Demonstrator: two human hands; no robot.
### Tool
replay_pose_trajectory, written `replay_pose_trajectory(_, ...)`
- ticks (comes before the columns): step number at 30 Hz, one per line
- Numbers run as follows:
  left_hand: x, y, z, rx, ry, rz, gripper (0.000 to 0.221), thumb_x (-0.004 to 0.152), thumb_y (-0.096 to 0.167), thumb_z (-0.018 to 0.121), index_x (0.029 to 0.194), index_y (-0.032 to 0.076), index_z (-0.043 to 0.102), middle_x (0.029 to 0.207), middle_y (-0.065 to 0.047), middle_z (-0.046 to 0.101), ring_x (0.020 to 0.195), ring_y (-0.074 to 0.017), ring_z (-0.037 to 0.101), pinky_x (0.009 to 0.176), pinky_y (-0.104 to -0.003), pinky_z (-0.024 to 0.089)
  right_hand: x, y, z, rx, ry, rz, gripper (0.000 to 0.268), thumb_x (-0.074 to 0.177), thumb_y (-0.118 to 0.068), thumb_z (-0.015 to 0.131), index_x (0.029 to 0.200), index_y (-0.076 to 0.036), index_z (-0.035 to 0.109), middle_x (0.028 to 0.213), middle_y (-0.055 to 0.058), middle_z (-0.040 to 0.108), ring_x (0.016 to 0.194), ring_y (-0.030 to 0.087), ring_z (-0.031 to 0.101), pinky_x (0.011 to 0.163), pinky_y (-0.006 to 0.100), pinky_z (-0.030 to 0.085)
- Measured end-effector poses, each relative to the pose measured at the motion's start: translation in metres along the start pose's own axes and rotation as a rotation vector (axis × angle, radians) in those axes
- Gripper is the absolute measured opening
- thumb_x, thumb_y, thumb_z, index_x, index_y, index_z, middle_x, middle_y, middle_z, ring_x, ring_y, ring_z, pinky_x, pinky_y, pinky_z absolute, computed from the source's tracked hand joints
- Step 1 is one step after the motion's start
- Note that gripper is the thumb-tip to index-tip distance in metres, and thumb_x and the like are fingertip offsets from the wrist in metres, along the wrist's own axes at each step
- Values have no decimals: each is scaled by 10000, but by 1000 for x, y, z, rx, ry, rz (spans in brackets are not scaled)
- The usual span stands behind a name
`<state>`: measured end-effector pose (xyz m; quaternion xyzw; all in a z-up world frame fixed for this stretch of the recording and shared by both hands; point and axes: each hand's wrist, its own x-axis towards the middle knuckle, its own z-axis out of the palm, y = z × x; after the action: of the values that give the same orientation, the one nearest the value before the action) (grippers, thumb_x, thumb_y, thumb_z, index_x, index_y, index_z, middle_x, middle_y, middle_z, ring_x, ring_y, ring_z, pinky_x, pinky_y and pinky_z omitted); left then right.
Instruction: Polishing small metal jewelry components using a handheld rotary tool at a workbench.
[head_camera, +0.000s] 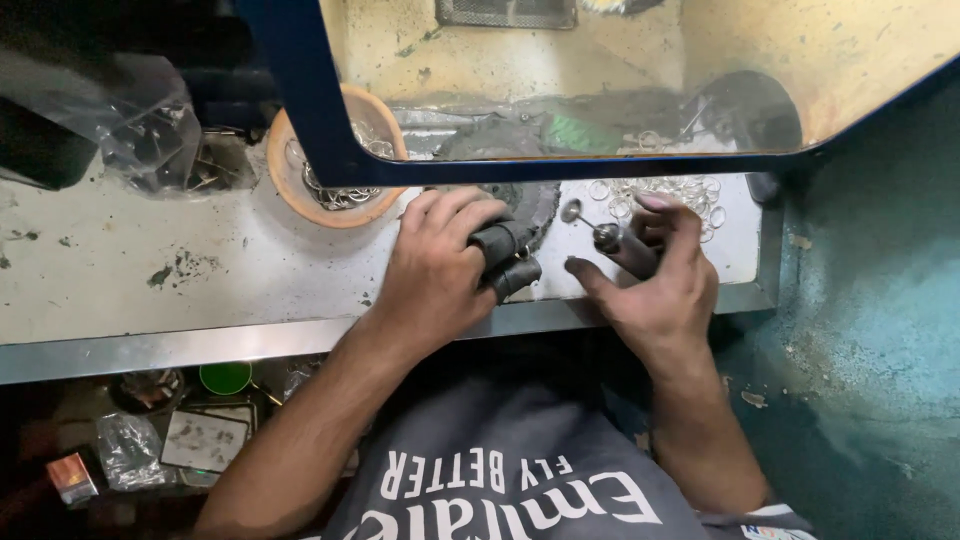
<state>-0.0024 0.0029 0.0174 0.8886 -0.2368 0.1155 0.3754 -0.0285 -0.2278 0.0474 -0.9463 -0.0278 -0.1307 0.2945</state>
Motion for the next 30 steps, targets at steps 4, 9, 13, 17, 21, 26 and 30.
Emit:
replay_pose_trajectory(4,0,0,0,33,1,33,185,654,84,873,763,-23,767,1136,-77,716,1197,-293,602,1013,-503,396,15,-37,2,18,-149,33,795,732,-317,955,1335,-99,485,949,187,711,875,458,731,768,578,567)
replay_pose_trajectory(9,-1,0,4,81,50,86,159,696,92,845,743,-33,759,1115,-97,708,1173,-310,603,1010,-497,408,25,-33,9,-33,-166,-18,784,733,-247,970,1328,-93,483,973,228,695,865,495,725,729,613,557)
replay_pose_trajectory(13,1,4,0,97,34,108,141,699,87,825,758,-29,771,1117,-115,709,1180,-320,598,1007,-505,411,25,-19,18,-122,-171,-7,839,638,-273,1019,1297,-121,523,993,145,684,849,427,740,702,552,579)
replay_pose_trajectory(17,0,4,1,118,12,89,147,732,114,837,800,-9,795,1101,-116,719,1193,-308,596,1023,-506,402,26,-14,23,-149,-164,-9,813,635,-266,1022,1281,-93,559,978,143,675,835,409,738,696,546,585)
replay_pose_trajectory(21,0,4,0,128,2,89,146,725,101,840,806,-12,796,1092,-111,714,1190,-307,595,1026,-498,402,26,-15,23,-143,-170,6,817,640,-236,1012,1293,-81,546,981,151,659,838,429,731,681,563,579)
replay_pose_trajectory(26,-1,3,1,133,20,102,136,720,92,831,808,-7,799,1086,-114,708,1187,-313,592,1024,-505,406,16,-14,9,-33,-105,-12,735,763,-169,981,1339,-99,531,973,170,666,850,439,738,691,561,584)
replay_pose_trajectory(30,-3,2,2,129,48,99,97,707,65,799,744,-22,779,1103,-114,703,1180,-317,594,1021,-491,413,-11,18,5,-72,27,-6,600,822,-222,958,1292,-105,603,984,128,691,868,366,738,734,479,596)
